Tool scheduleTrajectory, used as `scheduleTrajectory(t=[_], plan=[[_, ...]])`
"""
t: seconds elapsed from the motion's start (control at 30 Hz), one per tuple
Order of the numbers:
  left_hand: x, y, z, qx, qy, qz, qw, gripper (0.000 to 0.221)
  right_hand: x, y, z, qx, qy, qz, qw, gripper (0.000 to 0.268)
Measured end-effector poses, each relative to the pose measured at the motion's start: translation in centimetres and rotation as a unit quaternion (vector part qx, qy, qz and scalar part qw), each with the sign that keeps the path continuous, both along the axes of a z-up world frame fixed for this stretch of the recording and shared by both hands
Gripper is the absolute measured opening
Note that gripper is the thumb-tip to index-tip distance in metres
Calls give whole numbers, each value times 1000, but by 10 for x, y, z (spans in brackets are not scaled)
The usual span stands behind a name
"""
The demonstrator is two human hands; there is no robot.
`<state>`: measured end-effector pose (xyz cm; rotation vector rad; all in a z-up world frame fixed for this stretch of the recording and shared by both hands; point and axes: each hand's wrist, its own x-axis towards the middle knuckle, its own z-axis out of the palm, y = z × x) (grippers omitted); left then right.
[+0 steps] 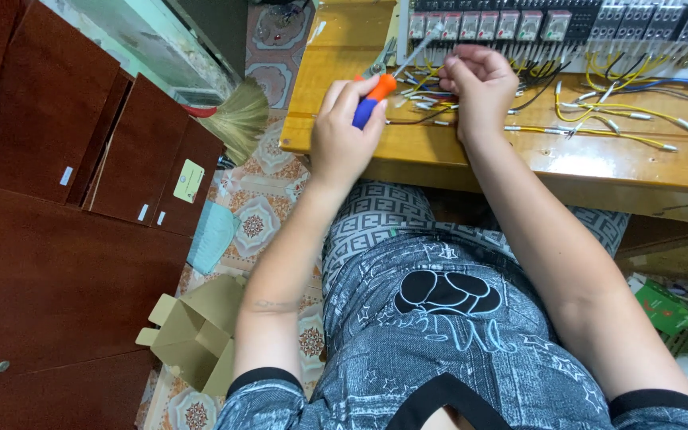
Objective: Connecting electrical wires to a terminal block on a relay board using a screwdriver.
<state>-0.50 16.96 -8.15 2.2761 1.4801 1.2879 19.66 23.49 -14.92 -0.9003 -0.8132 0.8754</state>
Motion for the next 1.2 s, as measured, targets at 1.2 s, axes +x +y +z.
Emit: scheduleTrajectory(t=[1.2], plan=[[42, 68, 36, 421, 439, -89, 789, 11, -2, -2, -4, -70, -100, -44, 992, 7]])
